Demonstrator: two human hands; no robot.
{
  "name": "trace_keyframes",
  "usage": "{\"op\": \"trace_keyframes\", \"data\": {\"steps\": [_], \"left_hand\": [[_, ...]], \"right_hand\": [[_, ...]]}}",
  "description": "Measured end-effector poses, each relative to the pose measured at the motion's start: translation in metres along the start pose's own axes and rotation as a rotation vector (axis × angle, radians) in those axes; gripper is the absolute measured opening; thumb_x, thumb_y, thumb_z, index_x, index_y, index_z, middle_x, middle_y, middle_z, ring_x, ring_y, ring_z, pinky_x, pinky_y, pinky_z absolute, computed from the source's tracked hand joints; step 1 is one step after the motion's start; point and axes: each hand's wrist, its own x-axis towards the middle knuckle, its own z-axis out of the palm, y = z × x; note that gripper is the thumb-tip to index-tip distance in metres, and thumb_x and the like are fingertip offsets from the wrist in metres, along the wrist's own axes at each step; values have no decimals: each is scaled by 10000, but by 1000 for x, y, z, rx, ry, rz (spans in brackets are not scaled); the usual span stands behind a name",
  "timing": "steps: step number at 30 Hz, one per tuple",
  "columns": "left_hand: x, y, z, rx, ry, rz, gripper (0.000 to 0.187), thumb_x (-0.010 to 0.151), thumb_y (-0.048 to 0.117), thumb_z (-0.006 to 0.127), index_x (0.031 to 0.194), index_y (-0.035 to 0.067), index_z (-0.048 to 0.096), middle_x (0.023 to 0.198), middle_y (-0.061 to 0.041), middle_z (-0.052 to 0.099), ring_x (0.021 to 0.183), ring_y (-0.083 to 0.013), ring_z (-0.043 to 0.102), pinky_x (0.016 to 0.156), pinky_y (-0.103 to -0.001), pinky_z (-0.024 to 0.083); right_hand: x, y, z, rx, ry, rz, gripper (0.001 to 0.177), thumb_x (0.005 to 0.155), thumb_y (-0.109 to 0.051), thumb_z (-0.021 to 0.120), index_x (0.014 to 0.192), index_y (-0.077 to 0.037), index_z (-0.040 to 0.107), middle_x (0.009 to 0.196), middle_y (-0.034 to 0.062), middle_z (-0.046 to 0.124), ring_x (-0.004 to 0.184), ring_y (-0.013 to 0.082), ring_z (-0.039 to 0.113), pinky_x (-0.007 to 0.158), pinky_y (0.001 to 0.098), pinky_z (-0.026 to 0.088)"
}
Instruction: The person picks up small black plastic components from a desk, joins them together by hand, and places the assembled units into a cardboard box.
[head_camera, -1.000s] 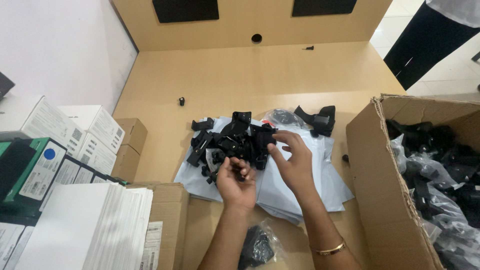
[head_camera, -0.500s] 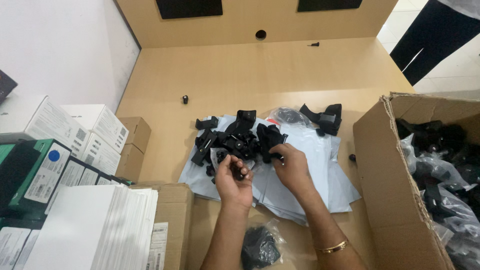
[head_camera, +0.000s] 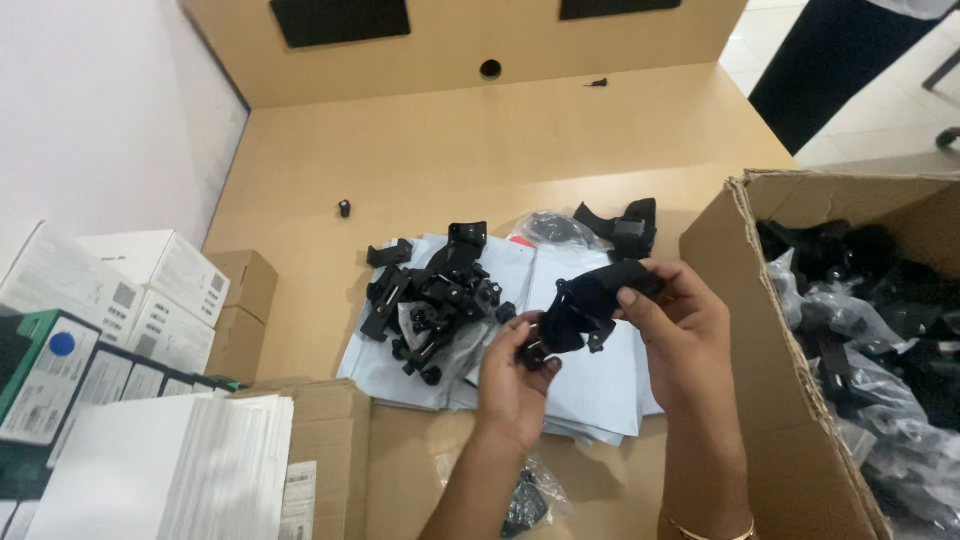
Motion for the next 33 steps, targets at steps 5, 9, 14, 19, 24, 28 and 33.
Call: {"op": "trace_keyframes", "data": {"steps": [5, 9, 14, 19, 24, 28, 33], "left_hand": [[-4, -45, 67, 22, -293, -186, 356, 1001, 163, 522, 1320, 42, 625, 966, -12, 628, 870, -122, 600, 770, -315, 532], [10, -99, 126, 108, -603, -288, 352, 1076, 215, 445, 1351, 35, 571, 1034, -20, 655, 928, -117, 608, 858, -304, 527], [54, -192, 182, 215, -824, -611, 461, 1231, 472, 546, 1203, 12, 524, 945, 12, 590, 897, -168, 552, 751, -362, 526], [38, -192, 173, 514, -677, -399, 652, 1067, 376, 527, 1574, 15, 328, 1024, -37, 509, 956, -159, 528, 766, -398, 526], [21, -112, 130, 446, -600, -91, 594, 1073, 324, 482, 1574, 14, 403, 1402, -120, 559, 1158, -184, 624, 935, -336, 560], [12, -31, 71, 523, -341, 388, 369, 1047, 176, 522, 1331, -26, 644, 1250, -125, 695, 1074, -200, 672, 884, -323, 569], [10, 29, -10, 794, 259, 823, 273, 1010, 117, 535, 1200, 14, 701, 1139, -108, 769, 994, -214, 726, 865, -320, 570]], "right_hand": [[-14, -33, -3, -236, 271, -164, 293, 958, 24, 704, 1241, 36, 629, 1072, 94, 699, 910, 118, 663, 794, 245, 544], [-36, -68, -23, -582, 564, -394, 313, 1038, -33, 713, 1327, -11, 594, 1249, 99, 679, 1122, 136, 703, 969, 248, 586], [-41, -86, -73, -1335, 778, -471, 456, 1007, -144, 831, 1334, 78, 605, 1355, 267, 548, 1196, 320, 619, 992, 347, 532], [-37, -92, -91, -1520, 741, -116, 430, 964, -258, 816, 1271, 12, 684, 1285, 258, 620, 1073, 388, 646, 865, 433, 515], [-26, -83, -59, -1266, 357, -81, 453, 973, -237, 760, 1369, -36, 671, 1237, 197, 690, 977, 299, 719, 814, 406, 575], [-3, -36, -14, -1178, -46, -77, 450, 855, -243, 796, 1273, -98, 719, 1031, 178, 701, 807, 329, 701, 736, 415, 565], [18, 63, 31, -1119, -437, -225, 460, 817, -200, 808, 1230, -53, 669, 1187, 188, 666, 1101, 396, 620, 927, 454, 517]]}}
